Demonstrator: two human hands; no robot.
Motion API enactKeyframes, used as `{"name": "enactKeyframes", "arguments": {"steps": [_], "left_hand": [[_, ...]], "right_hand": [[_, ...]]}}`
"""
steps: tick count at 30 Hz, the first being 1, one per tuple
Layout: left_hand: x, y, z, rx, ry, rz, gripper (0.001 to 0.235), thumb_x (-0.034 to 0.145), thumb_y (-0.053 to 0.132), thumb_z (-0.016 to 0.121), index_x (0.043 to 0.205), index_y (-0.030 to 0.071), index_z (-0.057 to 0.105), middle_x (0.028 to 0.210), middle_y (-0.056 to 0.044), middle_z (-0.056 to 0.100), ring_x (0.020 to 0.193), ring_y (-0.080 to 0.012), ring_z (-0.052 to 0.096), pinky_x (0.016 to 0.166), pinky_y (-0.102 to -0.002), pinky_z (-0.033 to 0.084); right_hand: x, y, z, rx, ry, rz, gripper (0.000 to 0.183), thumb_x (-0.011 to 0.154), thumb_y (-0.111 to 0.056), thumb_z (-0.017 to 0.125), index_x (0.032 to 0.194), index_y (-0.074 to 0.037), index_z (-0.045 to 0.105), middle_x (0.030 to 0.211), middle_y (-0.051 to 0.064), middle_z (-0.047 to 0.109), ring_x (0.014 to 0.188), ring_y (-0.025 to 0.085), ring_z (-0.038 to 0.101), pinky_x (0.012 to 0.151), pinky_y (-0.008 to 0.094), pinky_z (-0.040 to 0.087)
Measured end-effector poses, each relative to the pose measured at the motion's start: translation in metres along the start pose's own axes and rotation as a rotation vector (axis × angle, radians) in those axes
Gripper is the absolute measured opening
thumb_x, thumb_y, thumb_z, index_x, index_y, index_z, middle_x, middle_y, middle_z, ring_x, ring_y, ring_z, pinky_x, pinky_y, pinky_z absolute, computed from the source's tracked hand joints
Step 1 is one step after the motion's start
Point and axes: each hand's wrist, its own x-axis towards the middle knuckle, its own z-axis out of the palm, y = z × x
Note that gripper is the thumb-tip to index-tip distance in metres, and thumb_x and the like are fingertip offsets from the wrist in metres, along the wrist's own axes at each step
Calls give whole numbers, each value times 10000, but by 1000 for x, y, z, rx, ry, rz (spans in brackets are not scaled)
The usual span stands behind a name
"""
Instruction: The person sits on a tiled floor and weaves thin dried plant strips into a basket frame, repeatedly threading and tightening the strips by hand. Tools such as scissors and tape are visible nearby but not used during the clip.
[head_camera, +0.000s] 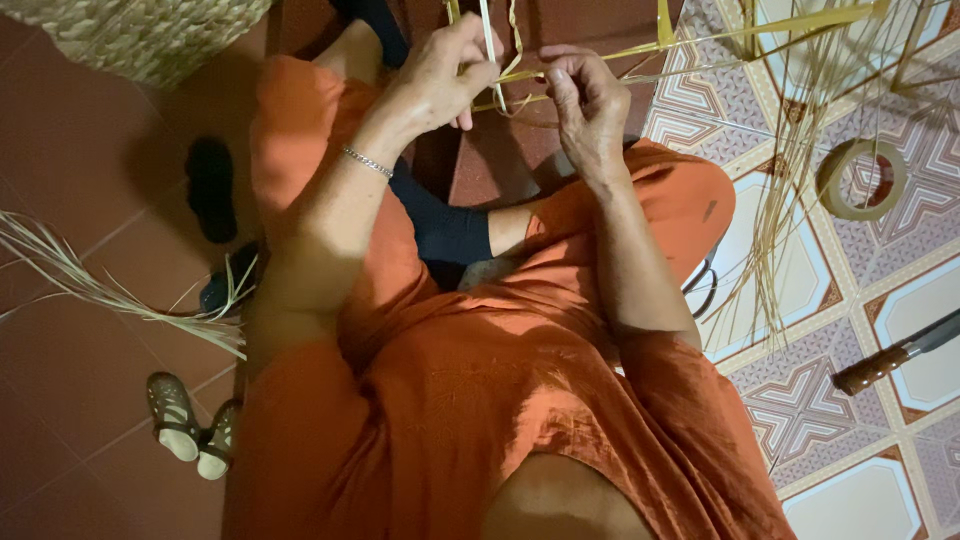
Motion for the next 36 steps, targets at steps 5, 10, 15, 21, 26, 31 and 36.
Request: {"name": "enactKeyframes", "arguments": {"steps": [5, 10, 15, 21, 26, 31, 36], "left_hand": [[3, -7, 4, -21, 37, 2, 92, 1010, 58, 627, 1070, -2, 663, 879, -116, 773, 514, -113, 679, 399, -265, 507], [6, -9, 8, -34, 19, -24, 87, 997, 50, 627, 1048, -3, 673, 872, -113, 780, 513, -105, 676, 403, -260, 517], [2, -9, 6, 5, 43, 72, 125, 934, 50, 711, 1032, -4, 655, 896, -99, 773, 519, -107, 696, 406, -255, 566], [5, -2, 4, 85, 68, 85, 67, 938, 23, 717, 988, 13, 674, 804, -97, 777, 510, -128, 695, 413, -276, 547], [3, -1, 5, 38, 56, 49, 111, 930, 21, 700, 1011, 30, 624, 791, -74, 774, 485, -126, 666, 374, -295, 518], [9, -11, 7, 65, 25, 70, 202, 907, -38, 655, 1087, 50, 632, 796, -122, 731, 513, -131, 661, 385, -302, 533], [6, -16, 5, 16, -12, 98, 139, 945, 6, 688, 1033, 28, 582, 835, -97, 777, 521, -162, 673, 383, -308, 500]], "right_hand": [[1, 1, 5, 36, 21, 120, 103, 1078, -46, 639, 1043, 48, 662, 991, 108, 745, 822, 110, 648, 742, 258, 551], [2, 9, 8, 78, 31, 86, 121, 1094, -52, 614, 1069, 56, 661, 998, 69, 726, 842, 99, 667, 761, 251, 564], [5, 17, 12, -6, 56, 60, 127, 1100, -74, 633, 1059, 39, 674, 881, 57, 691, 790, 104, 643, 717, 259, 560], [9, -11, 0, 98, 23, 78, 194, 1062, -219, 670, 1065, -26, 696, 825, 43, 660, 615, 108, 568, 663, 310, 603], [6, -75, -47, -712, -440, 132, 251, 1033, -258, 716, 917, -39, 755, 647, 90, 669, 445, 181, 567, 409, 346, 449], [20, -102, -76, 181, -660, 134, 247, 1018, -223, 747, 833, -67, 700, 724, 98, 700, 565, 138, 637, 524, 311, 529], [81, -51, -45, 832, -394, 430, 284, 1040, -260, 712, 838, -62, 693, 735, 106, 703, 581, 145, 654, 547, 313, 540]]}}
